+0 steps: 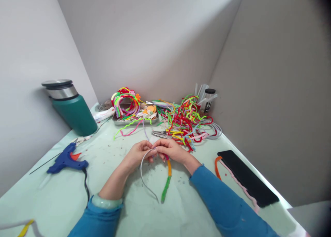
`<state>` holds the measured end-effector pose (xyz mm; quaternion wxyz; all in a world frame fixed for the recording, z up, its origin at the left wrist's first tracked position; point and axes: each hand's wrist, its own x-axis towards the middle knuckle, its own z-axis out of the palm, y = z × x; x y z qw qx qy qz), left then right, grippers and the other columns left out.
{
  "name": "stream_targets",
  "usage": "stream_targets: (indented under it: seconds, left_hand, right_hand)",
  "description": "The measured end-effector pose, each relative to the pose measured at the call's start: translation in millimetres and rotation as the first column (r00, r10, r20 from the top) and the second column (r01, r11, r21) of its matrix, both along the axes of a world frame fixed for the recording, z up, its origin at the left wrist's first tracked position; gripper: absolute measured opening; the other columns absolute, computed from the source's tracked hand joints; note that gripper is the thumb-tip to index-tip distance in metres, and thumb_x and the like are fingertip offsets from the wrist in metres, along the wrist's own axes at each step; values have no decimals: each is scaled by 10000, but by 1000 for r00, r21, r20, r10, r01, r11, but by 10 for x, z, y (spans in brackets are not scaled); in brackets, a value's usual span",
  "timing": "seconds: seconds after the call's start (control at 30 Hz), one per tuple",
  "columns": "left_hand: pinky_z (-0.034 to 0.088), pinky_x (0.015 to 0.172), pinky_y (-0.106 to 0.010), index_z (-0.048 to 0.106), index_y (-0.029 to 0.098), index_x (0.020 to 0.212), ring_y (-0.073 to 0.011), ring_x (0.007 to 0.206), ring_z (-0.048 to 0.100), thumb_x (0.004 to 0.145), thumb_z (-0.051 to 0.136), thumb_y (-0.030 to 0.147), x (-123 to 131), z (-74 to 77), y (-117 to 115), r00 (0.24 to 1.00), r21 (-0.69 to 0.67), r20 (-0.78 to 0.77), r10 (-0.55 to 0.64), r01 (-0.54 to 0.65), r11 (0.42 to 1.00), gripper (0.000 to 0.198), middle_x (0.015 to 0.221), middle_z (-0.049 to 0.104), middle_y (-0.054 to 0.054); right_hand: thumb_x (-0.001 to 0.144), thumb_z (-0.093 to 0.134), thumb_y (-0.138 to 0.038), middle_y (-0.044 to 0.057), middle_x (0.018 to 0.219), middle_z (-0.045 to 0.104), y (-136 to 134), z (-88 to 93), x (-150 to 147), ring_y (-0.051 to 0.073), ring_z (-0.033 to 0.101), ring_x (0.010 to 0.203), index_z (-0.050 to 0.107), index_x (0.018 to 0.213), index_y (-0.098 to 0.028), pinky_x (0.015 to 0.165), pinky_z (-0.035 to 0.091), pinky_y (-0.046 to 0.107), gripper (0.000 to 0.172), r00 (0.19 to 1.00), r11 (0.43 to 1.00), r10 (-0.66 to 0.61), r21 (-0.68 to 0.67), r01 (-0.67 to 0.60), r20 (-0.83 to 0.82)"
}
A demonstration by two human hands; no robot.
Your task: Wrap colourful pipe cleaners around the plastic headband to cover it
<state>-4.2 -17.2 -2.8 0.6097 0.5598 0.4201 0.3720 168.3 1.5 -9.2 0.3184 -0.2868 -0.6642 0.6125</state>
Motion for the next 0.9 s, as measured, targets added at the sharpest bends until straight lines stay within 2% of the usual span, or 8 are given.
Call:
stream_targets:
  seconds: [0.1, 0.33, 0.4, 0.5, 0.6, 0.7, 0.77, 0.9]
  left_hand:
    - [417, 500, -205, 480, 146, 806, -78, 488, 532, 642, 676, 408, -11, -15, 4, 1000, -5, 8, -1, 1, 1000, 365, 651, 594, 1]
    - [432, 525, -209, 496, 144, 872, -80, 513, 547, 637, 687, 375, -28, -21, 11, 999, -38, 49, -1, 3, 999, 381, 678, 605, -4]
    - [438, 536, -218, 506, 139, 880, -83, 521, 552, 654, 670, 384, -19, -5, 12, 998, -46, 66, 6, -3, 999, 371, 707, 611, -16]
    - [441, 522, -240, 510, 130, 891, -92, 507, 549, 723, 569, 461, 1, 28, 10, 993, -69, 82, 85, -79, 994, 376, 735, 607, -34]
    - [439, 506, -247, 487, 131, 895, -98, 499, 542, 740, 519, 501, 14, 38, 6, 990, -52, 32, 139, -137, 989, 402, 749, 613, -48]
    - [416, 487, -220, 449, 159, 893, -90, 487, 517, 689, 608, 424, 15, 5, 12, 994, 16, -32, 107, -107, 994, 370, 637, 576, 12]
    - [399, 483, -206, 420, 183, 916, -84, 479, 499, 672, 631, 359, 13, -27, 25, 996, 46, -6, 93, -92, 995, 368, 589, 535, 52]
    - [375, 486, -198, 433, 187, 913, -66, 478, 467, 664, 602, 273, 18, -51, 41, 997, 106, 0, 71, -71, 992, 313, 632, 540, 49]
  right_hand:
    - [811, 513, -329, -63, 500, 476, -5, 5, 7, 52, 435, 405, 562, 927, -135, 419, 377, 162, 230, 1000, 1000, 12, -10, -12, 13]
    - [813, 504, -307, -64, 506, 473, 8, -38, -25, 50, 432, 405, 545, 858, -141, 400, 351, 152, 177, 998, 996, -65, 57, 65, -1]
    - [806, 507, -302, -60, 523, 482, 26, -53, -29, 49, 428, 408, 541, 841, -144, 397, 357, 152, 165, 993, 990, -115, 84, 114, 3]
    - [797, 507, -292, -58, 547, 482, 50, -70, -35, 45, 414, 398, 536, 821, -153, 380, 359, 153, 144, 974, 968, -224, 123, 220, 19]
    - [797, 497, -289, -52, 555, 485, 61, -89, -45, 43, 409, 385, 537, 817, -158, 356, 342, 147, 138, 949, 942, -308, 155, 296, 60]
    - [800, 485, -290, -43, 563, 508, 67, -116, -56, 46, 412, 379, 539, 833, -165, 351, 346, 150, 140, 931, 929, -350, 167, 331, 100]
    - [800, 482, -287, -45, 547, 507, 74, -137, -60, 51, 416, 377, 541, 840, -170, 350, 348, 152, 138, 919, 920, -375, 172, 353, 118]
    - [798, 481, -281, -55, 515, 485, 93, -180, -65, 54, 422, 370, 547, 834, -173, 347, 338, 154, 132, 906, 906, -403, 194, 376, 129]
